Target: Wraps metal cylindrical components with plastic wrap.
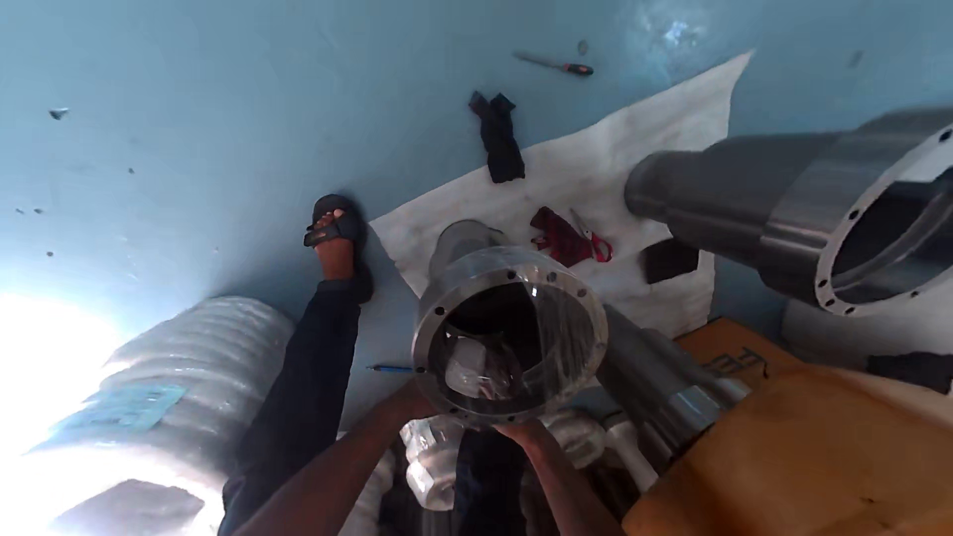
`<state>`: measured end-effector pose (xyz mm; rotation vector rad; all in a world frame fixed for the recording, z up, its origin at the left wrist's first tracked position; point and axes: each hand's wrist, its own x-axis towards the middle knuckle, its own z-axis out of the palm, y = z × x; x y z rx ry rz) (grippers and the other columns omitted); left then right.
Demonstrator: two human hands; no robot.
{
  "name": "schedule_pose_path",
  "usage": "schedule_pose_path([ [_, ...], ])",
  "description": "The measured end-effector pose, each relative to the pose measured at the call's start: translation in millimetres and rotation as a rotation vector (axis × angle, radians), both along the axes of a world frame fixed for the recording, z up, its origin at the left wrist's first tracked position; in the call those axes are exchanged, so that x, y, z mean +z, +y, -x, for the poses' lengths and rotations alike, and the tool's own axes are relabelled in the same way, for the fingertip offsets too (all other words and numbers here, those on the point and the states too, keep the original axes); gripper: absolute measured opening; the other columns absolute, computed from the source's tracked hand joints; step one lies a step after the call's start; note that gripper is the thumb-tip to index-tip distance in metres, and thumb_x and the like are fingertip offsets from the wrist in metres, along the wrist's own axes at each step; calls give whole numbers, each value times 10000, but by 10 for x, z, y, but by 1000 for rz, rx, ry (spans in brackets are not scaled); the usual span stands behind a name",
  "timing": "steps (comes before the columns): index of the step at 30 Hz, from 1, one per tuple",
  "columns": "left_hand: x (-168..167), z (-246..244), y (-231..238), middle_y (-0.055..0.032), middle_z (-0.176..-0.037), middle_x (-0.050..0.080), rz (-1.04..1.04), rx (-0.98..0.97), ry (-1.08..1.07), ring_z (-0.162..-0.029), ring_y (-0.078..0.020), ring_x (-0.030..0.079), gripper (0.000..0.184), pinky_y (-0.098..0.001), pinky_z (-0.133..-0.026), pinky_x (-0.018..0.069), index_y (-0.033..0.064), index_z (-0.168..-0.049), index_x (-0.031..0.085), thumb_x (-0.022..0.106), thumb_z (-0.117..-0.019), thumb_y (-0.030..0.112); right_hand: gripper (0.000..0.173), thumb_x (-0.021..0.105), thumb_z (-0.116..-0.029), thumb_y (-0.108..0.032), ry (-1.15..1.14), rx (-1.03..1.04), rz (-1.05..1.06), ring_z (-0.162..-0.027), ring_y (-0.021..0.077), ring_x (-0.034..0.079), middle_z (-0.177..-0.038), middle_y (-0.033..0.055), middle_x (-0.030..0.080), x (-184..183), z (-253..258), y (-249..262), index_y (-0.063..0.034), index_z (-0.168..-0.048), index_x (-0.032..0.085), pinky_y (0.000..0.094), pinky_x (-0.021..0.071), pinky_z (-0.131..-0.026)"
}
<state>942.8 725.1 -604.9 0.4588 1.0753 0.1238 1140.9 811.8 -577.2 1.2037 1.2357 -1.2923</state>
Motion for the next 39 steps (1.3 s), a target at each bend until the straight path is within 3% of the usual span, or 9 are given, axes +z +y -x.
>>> schedule_pose_path([
  [5, -142, 147, -131, -160, -1332, 632, -100, 245, -68, -1258, -171, 574, 650, -340, -1125, 419, -28, -1349, 591, 854, -808, 220, 590, 792, -904, -181, -82, -191, -45, -1356, 232, 536, -1416, 221, 594, 107, 81, 17, 66, -1392, 569, 357, 390, -1166],
  [9, -329, 140, -419, -173, -1466, 532, 55, 427, -117, -1338, -209, 541, 1018, -375, -1135, 452, 12, -1545, 331, 917, -735, 202, 700, 896, -780, -166, -51, -436, 13, -1275, 94, 582, -1361, 102, 645, 64, 4, -56, 20, -1377, 581, 263, 464, -1115],
  [13, -218, 399, -702, -152, -1372, 581, 242, 834, -93, -1185, -209, 639, 1027, -398, -1000, 563, 52, -1562, 244, 856, -757, 235, 760, 787, -861, -48, 36, -518, 14, -1418, 170, 485, -1543, 147, 501, 97, -143, 2, 29, -1525, 425, 325, 414, -1179],
  [18, -47, 758, -681, -118, -1351, 599, 156, 1156, 70, -1170, -197, 647, 1249, -399, -967, 578, 73, -1580, 226, 937, -606, 398, 548, 781, -857, -20, -200, -449, -299, -1082, 272, 656, -1207, 236, 653, 356, -462, 398, 99, -1335, 541, 423, 541, -957],
  [20, 42, 902, -489, -92, -1354, 609, 50, 1233, 126, -1161, -196, 653, 1230, -409, -949, 592, 105, -1576, 280, 952, -595, 421, 488, 702, -897, 24, -148, -539, -522, -1062, 308, 685, -1245, 273, 637, 431, -696, 649, 109, -1349, 540, 443, 587, -911],
  [24, 252, 1162, 65, -9, -1414, 591, -266, 1186, 224, -1201, -160, 634, 1133, -368, -960, 586, 221, -1581, 324, 934, -656, 459, 456, 636, -958, -116, 183, -547, -929, -1077, 192, 672, -1275, 214, 635, 867, -451, 1361, 88, -1352, 533, 361, 582, -900],
  [29, 538, 1185, 914, 7, -1415, 563, -575, 1025, 231, -1218, -139, 622, 1213, -339, -988, 582, 251, -1625, 178, 930, -688, 419, 769, 755, -899, -464, 832, -215, -642, -1378, 203, 525, -1514, 113, 514, 1021, 663, 1844, -53, -1490, 483, 425, 503, -1113],
  [35, 739, 661, 1561, -41, -1509, 459, -691, 947, 202, -1324, -120, 542, 1286, -321, -1094, 509, 89, -1623, 35, 848, -759, 583, 1166, 914, -727, -381, 1141, -245, -296, -1507, 297, 352, -1664, 158, 305, 466, 1196, 1993, -171, -1656, 242, 536, 331, -1215],
  [39, 737, 603, 1535, -3, -1584, 389, -690, 829, 53, -1405, -98, 465, 1290, -303, -1155, 449, 121, -1624, -107, 712, -817, 706, 1011, 933, -694, -220, 1249, -486, -267, -1283, 227, 529, -1447, 204, 459, 462, 1057, 1990, -108, -1566, 432, 318, 533, -1027],
])
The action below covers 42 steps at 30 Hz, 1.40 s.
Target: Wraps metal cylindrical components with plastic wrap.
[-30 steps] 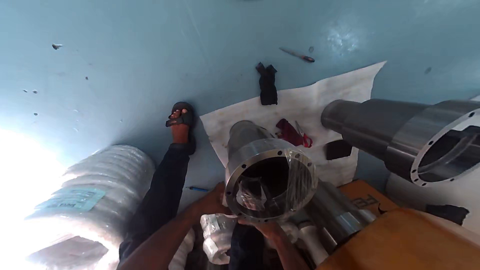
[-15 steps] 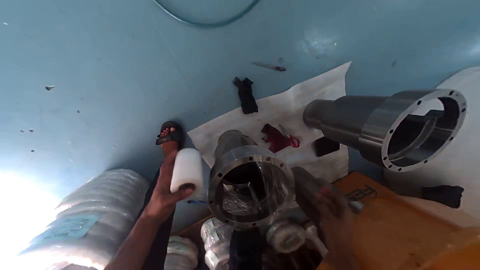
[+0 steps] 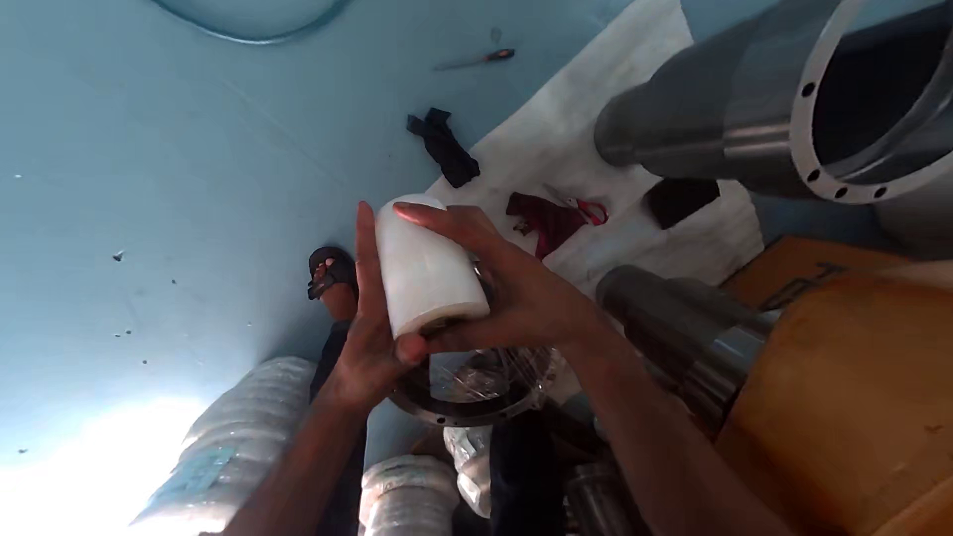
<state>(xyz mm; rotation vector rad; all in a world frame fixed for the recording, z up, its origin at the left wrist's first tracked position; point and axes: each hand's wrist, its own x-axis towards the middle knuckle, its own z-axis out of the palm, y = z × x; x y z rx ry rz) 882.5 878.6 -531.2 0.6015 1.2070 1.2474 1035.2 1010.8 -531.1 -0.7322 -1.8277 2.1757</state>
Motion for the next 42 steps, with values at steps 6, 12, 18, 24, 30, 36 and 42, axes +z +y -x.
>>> schedule_pose_path([
  [6, -111, -125, 133, -71, -1694, 274, 91, -387, 709, -1573, -222, 220, 864, -520, -1289, 159, 111, -1656, 184, 242, -1028, 702, 1104, 884, -633, -220, 27, -153, -30, -1111, 144, 624, -1306, 117, 582, -59, -584, 578, 3, -1550, 312, 326, 578, -940],
  [12, -175, -367, 263, -90, -1482, 586, 274, -464, 1178, -1428, -328, 486, 533, -593, -1174, 332, 140, -1455, 592, 280, -1101, 386, 979, 761, -652, -185, -151, -494, 433, -1019, 152, 693, -1237, 17, 664, -622, -1583, 398, -189, -1530, 328, 344, 618, -815],
  [18, -225, -352, 230, -135, -1364, 661, 257, -438, 1212, -1263, -336, 624, 528, -610, -1013, 476, 112, -1386, 642, 300, -1104, 398, 859, 831, -699, -392, -127, -663, 749, -977, 165, 713, -1188, 39, 708, -981, -1947, -363, -163, -1447, 477, 356, 624, -811],
  [24, -243, -382, 236, -141, -1275, 699, 264, -410, 1266, -1121, -342, 683, 527, -616, -883, 505, 104, -1316, 680, 293, -1101, 390, 781, 888, -651, -549, 11, -804, 980, -1040, 115, 693, -1154, 0, 717, -896, -1837, -838, -211, -1308, 634, 324, 597, -897],
  [30, -227, -415, 223, -171, -1261, 700, 268, -389, 1274, -1126, -368, 679, 502, -627, -898, 502, 77, -1310, 680, 329, -1105, 372, 965, 915, -594, -421, 4, -900, 929, -1019, 142, 697, -1169, 8, 689, -1085, -1993, -983, -239, -1435, 478, 359, 612, -870],
  [36, -223, -256, 204, -118, -1330, 668, 219, -295, 963, -1149, -193, 668, 457, -423, -988, 543, 69, -1391, 603, 508, -1061, 370, 1060, 895, -602, -273, -280, -545, 902, -1106, 165, 652, -1326, 39, 608, -1192, -2251, -1387, -179, -1513, 361, 379, 600, -876],
  [42, 72, 129, -838, -60, -1222, 613, 500, 370, 626, -1113, -120, 626, 371, -335, -981, 543, -61, -1326, 473, 537, -989, 83, 1056, 828, -708, 14, -524, -174, 957, -1273, 201, 581, -1480, 135, 518, -814, -1930, -1725, -121, -1591, 265, 386, 524, -1033],
])
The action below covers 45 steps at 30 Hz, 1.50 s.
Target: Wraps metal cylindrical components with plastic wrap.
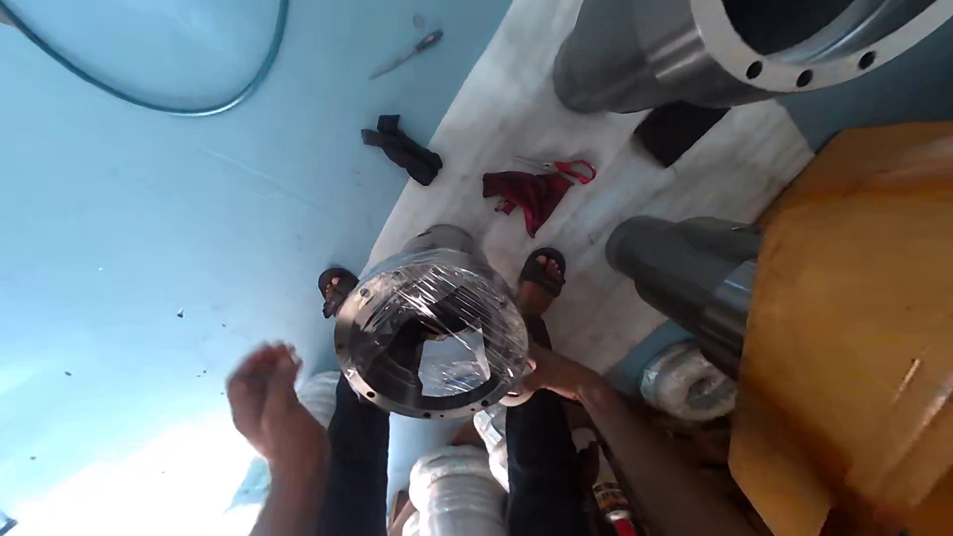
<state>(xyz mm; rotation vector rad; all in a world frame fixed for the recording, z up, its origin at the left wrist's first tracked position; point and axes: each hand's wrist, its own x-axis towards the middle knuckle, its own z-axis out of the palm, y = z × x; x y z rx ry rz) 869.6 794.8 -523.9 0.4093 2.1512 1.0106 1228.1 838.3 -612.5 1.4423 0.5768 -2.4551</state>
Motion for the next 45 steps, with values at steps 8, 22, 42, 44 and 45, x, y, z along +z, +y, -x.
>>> schedule_pose_path([
  [8, -75, -1026, -1022, -303, -1558, 389, 653, -510, -762, -1434, -347, 448, 966, -420, -1176, 418, -110, -1511, 352, 874, -791, 267, 590, 863, -714, 28, 61, 257, 66, -1071, 39, 632, -1160, 39, 687, 249, 491, -131, 10, -1254, 625, 260, 527, -979],
  [22, 231, -1226, -1272, -299, -1540, 385, 415, -52, -615, -1359, -273, 518, 1320, -376, -1090, 497, -38, -1604, 87, 941, -633, 225, 408, 775, -759, -3, 50, -66, 417, -934, 34, 692, -976, -60, 736, 434, 690, -165, -103, -1120, 612, 241, 568, -903],
  [42, 6, 414, 1383, -36, -1214, 605, 30, -178, -105, -1013, -89, 651, 725, -280, -867, 571, 48, -1508, 292, 687, -902, 90, 557, 680, -870, 120, -163, -98, 44, -1091, 115, 658, -1249, 83, 647, 520, 250, -39, 12, -1390, 514, 292, 574, -922],
  [44, -474, 470, 1834, -71, -1256, 619, 148, -241, -199, -1052, -136, 659, 677, -329, -891, 579, 84, -1496, 363, 700, -923, 209, 490, 660, -883, 121, -259, -119, -132, -1067, 147, 678, -1236, 97, 680, 348, 81, 90, -8, -1352, 594, 326, 582, -913],
  [45, -730, 439, 2034, -72, -1209, 634, 219, -271, -256, -1006, -144, 659, 605, -337, -848, 576, 94, -1453, 425, 681, -935, 269, 439, 634, -916, 112, -276, -172, -201, -1077, 171, 676, -1250, 110, 673, 246, 38, 211, -5, -1337, 601, 352, 576, -930],
])
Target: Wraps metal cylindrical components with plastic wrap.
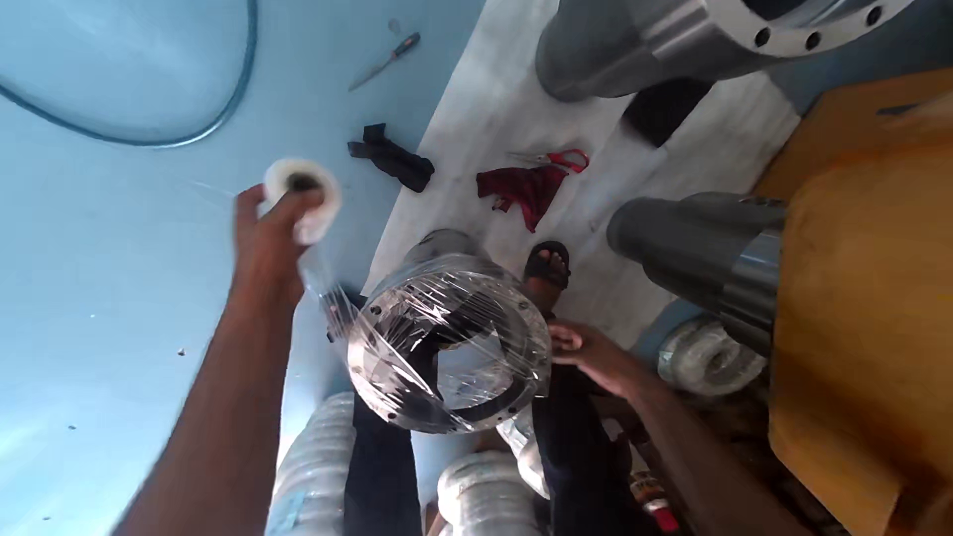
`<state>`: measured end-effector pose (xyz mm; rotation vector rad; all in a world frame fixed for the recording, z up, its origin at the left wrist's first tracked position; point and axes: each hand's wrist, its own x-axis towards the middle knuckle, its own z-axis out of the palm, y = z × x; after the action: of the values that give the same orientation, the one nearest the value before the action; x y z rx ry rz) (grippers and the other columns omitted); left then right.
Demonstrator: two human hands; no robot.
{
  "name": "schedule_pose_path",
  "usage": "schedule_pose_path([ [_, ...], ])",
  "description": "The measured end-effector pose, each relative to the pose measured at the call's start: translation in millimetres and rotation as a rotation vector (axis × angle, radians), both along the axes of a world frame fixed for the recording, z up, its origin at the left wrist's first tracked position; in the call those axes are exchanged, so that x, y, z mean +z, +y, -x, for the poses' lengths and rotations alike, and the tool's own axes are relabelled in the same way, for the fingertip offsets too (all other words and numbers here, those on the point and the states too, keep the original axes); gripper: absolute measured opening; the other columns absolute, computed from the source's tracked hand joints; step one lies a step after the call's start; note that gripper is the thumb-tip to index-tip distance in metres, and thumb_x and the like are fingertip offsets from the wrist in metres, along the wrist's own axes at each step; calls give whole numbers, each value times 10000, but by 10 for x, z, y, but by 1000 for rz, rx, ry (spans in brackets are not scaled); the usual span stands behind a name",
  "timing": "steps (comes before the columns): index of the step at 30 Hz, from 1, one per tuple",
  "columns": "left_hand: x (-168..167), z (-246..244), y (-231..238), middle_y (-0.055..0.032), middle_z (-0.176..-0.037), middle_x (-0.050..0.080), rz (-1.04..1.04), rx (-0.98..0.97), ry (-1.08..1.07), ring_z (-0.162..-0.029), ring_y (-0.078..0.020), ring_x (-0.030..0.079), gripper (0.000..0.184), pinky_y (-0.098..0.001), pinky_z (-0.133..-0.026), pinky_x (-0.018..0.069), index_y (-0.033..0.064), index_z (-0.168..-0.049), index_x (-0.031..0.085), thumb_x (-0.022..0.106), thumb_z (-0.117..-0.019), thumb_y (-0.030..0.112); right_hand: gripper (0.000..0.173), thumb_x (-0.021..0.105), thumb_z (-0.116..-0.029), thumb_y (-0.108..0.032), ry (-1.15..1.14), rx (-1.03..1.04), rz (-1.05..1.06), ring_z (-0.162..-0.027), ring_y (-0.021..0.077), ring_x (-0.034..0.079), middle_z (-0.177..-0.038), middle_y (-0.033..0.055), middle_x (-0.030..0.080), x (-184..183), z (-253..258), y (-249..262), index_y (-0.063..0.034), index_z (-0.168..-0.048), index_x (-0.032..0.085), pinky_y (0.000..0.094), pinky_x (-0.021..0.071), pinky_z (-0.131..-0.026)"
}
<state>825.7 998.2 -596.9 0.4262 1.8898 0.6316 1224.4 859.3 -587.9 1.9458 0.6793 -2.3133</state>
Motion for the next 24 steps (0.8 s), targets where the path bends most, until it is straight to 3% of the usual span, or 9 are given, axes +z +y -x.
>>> schedule_pose_path([
  [2, -437, -157, 309, -83, -1156, 645, 146, -95, -128, -963, -177, 661, 500, -375, -811, 581, 104, -1369, 525, 639, -960, 368, 350, 605, -973, 34, 16, -126, -158, -1070, 175, 680, -1244, 112, 677, -234, -1, 305, 14, -1322, 607, 358, 571, -961],
  [5, -614, -632, 517, -121, -1299, 607, 280, -263, -322, -1102, -248, 637, 551, -444, -889, 561, 144, -1446, 477, 587, -989, 431, 331, 525, -1054, -105, 117, -238, -231, -1132, 166, 675, -1279, 119, 671, -437, 312, 898, 25, -1354, 576, 338, 547, -1013],
  [9, -557, -1121, 510, -141, -1459, 525, 307, -500, -532, -1271, -268, 579, 672, -450, -1021, 518, 176, -1586, 279, 497, -1030, 483, 714, 413, -1088, -501, 234, -72, -129, -1324, 232, 565, -1510, 193, 499, -512, 912, 1403, -60, -1620, 235, 377, 469, -1103],
  [12, -491, -1181, 477, -121, -1459, 518, 318, -577, -572, -1264, -220, 582, 616, -386, -1029, 509, 177, -1583, 263, 405, -1065, 478, 929, 462, -1022, -640, 190, -134, -78, -1408, 285, 488, -1584, 217, 399, -623, 1099, 1503, -63, -1647, 88, 435, 438, -1148],
  [14, -464, -1191, 424, -90, -1380, 580, 291, -568, -620, -1218, -183, 605, 544, -355, -1018, 509, 166, -1513, 377, 319, -1086, 499, 956, 533, -1012, -595, 197, -307, -109, -1470, 279, 408, -1647, 191, 306, -646, 1121, 1526, -91, -1656, 37, 451, 392, -1182],
  [16, -407, -1197, 369, -50, -1400, 598, 240, -676, -666, -1258, -124, 582, 629, -320, -1068, 474, 140, -1508, 429, 233, -1089, 567, 804, 586, -1018, -450, 170, -520, -216, -1333, 242, 530, -1528, 168, 463, -638, 1086, 1501, -78, -1622, 208, 421, 481, -1078],
  [18, -366, -1203, 376, -44, -1588, 442, 237, -927, -666, -1438, -126, 427, 733, -368, -1191, 356, 137, -1581, 374, 155, -1072, 616, 628, 598, -1001, -319, 134, -623, -279, -1156, 192, 625, -1344, 124, 595, -572, 797, 1385, -70, -1531, 371, 378, 554, -956],
  [21, -429, -1258, 374, -79, -1614, 424, 254, -1186, -570, -1477, -237, 408, 778, -502, -1189, 345, 140, -1498, 520, 123, -1058, 644, 627, 603, -946, -272, 71, -557, -176, -1104, 157, 643, -1286, 56, 622, -142, 31, 729, -152, -1513, 363, 366, 569, -917],
  [24, -444, -1186, 389, -133, -1491, 552, 96, -957, -422, -1404, -244, 494, 614, -465, -1193, 361, 44, -1420, 576, 285, -1110, 487, 761, 721, -827, -242, -25, -448, -51, -1017, 146, 674, -1208, 50, 666, 507, -440, -217, -119, -1508, 405, 363, 595, -848],
])
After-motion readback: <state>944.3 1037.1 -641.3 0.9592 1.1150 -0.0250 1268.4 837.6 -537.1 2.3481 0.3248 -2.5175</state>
